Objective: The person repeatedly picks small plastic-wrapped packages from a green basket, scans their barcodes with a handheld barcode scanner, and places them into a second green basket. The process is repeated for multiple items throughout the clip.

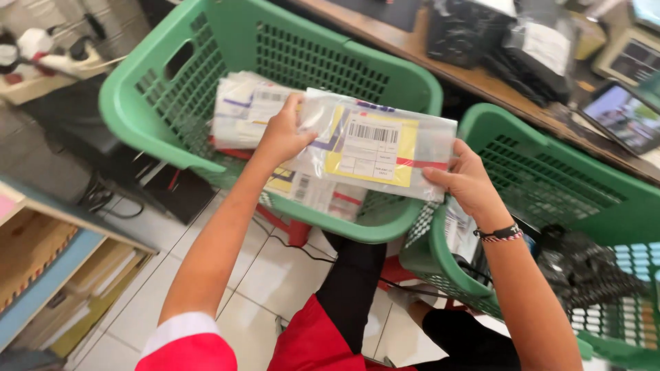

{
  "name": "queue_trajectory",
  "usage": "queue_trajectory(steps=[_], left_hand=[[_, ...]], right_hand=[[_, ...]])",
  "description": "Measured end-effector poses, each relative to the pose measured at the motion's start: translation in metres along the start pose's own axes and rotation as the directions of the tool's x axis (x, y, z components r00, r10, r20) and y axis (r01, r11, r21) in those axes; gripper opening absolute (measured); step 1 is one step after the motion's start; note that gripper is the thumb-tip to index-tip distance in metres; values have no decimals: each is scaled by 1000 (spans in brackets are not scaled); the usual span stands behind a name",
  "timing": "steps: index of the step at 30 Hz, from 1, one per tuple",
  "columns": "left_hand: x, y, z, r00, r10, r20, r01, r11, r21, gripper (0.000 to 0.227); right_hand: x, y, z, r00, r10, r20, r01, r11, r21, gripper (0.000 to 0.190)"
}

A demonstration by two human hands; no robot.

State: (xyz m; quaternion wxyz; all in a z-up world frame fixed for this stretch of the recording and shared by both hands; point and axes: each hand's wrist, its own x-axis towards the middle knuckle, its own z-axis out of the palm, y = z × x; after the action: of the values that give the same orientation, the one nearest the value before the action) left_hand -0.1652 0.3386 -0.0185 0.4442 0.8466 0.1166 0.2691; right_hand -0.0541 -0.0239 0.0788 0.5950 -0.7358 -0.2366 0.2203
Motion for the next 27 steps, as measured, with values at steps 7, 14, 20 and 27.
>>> queue_trajectory(steps=[7, 14, 20, 27], left_hand=[[11, -24, -36, 956, -273, 107, 227, 920, 319, 98], [25, -64, -40, 878, -382, 289, 187, 830, 526, 107], [24, -82, -26, 773, -476, 420, 139, 773, 619, 34], [20, -119, 11, 575, -523, 630, -114, 711, 694, 34]], right_hand=[[34, -5, 62, 998, -18, 65, 32, 973, -227, 105], [74, 44, 99, 933, -132, 335, 345, 597, -725, 68], [102, 99, 102, 886, -72, 458, 435, 473, -766, 52], [94, 122, 115, 808, 349, 475, 384, 300, -873, 49]])
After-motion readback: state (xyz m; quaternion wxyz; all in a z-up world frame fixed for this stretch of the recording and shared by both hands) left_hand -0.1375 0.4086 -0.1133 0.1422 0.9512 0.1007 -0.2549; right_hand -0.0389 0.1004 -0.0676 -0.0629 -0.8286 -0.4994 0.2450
